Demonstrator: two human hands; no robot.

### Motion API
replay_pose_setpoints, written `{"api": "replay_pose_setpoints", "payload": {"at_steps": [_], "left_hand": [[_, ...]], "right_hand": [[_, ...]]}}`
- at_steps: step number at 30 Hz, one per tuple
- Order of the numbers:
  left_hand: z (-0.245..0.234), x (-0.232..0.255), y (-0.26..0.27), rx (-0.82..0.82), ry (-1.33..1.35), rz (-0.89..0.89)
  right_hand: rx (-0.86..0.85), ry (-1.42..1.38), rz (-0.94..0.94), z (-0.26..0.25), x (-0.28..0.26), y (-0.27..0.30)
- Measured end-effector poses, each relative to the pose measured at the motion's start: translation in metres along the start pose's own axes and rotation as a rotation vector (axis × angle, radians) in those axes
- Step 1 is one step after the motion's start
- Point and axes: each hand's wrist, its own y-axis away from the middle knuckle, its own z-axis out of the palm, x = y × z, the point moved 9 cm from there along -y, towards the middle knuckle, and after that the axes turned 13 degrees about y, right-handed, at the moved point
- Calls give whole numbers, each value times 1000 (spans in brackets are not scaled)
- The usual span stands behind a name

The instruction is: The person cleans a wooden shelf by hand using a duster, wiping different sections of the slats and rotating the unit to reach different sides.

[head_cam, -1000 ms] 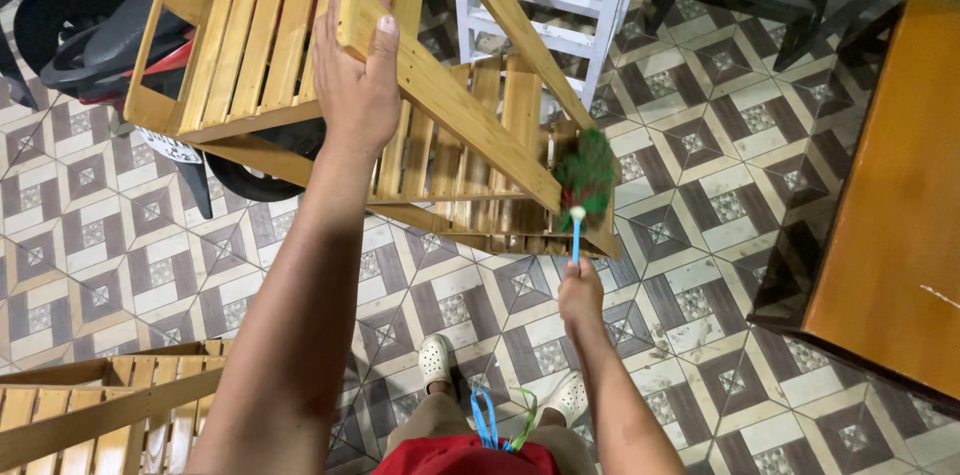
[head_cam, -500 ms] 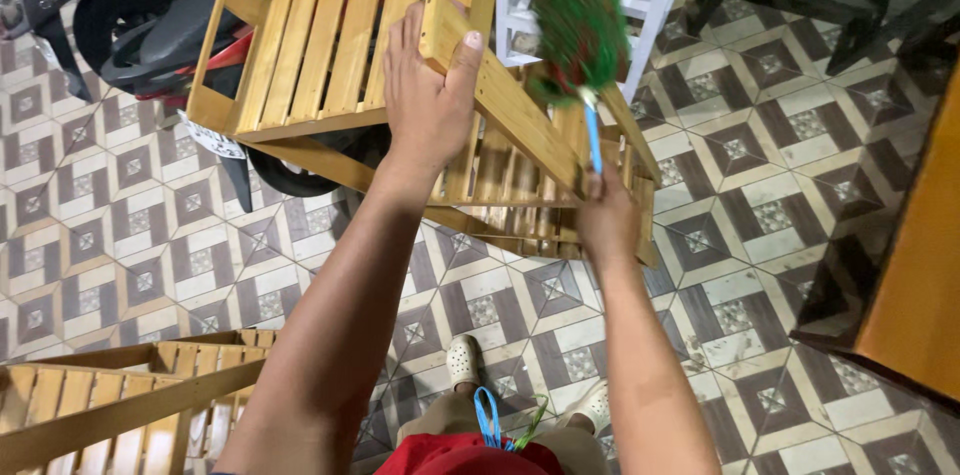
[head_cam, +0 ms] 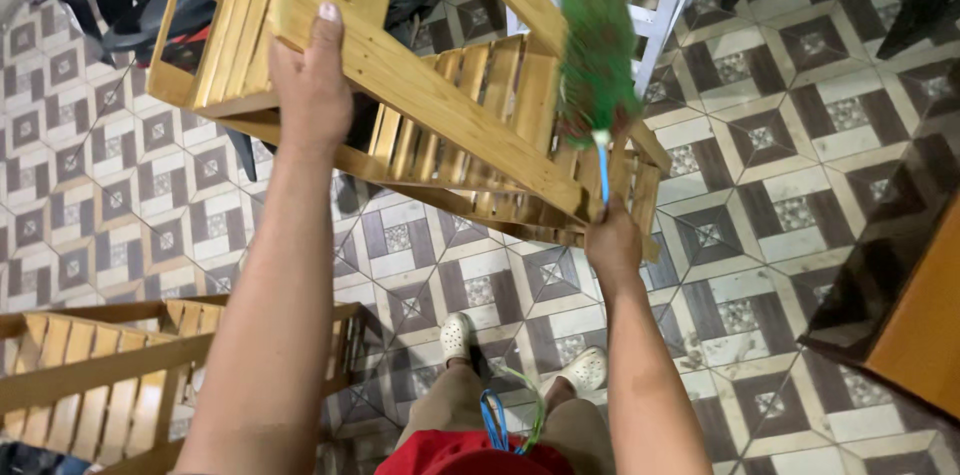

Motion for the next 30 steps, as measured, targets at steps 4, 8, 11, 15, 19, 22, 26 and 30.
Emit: {"api": "replay_pose_setpoints", "payload": {"at_steps": [4,8,11,15,19,22,26,30], "left_hand": [[1,4,-6,20,40,6],[13,48,5,139,-403,329],[32,60,18,166,-588,412],[78,61,41,-94,-1130,616],[80,57,48,-431,-1258,598],[96,65,50,-456,-1403,738],[159,14,80,-666,-1885,667],[217,-40,119,-887,-1730,565]], "right_hand": [[46,-4,-5,26,73,-6],[-100,-125,102,42,60,15],[-81,-167,55,32,23,31],[-41,-187,-46,15,0,34],[-166,-175,158,22,12,38],[-13,-190,29,21,4,36],[51,-190,-39,31,-1,37],[-25,-189,76,38,-6,46]]}}
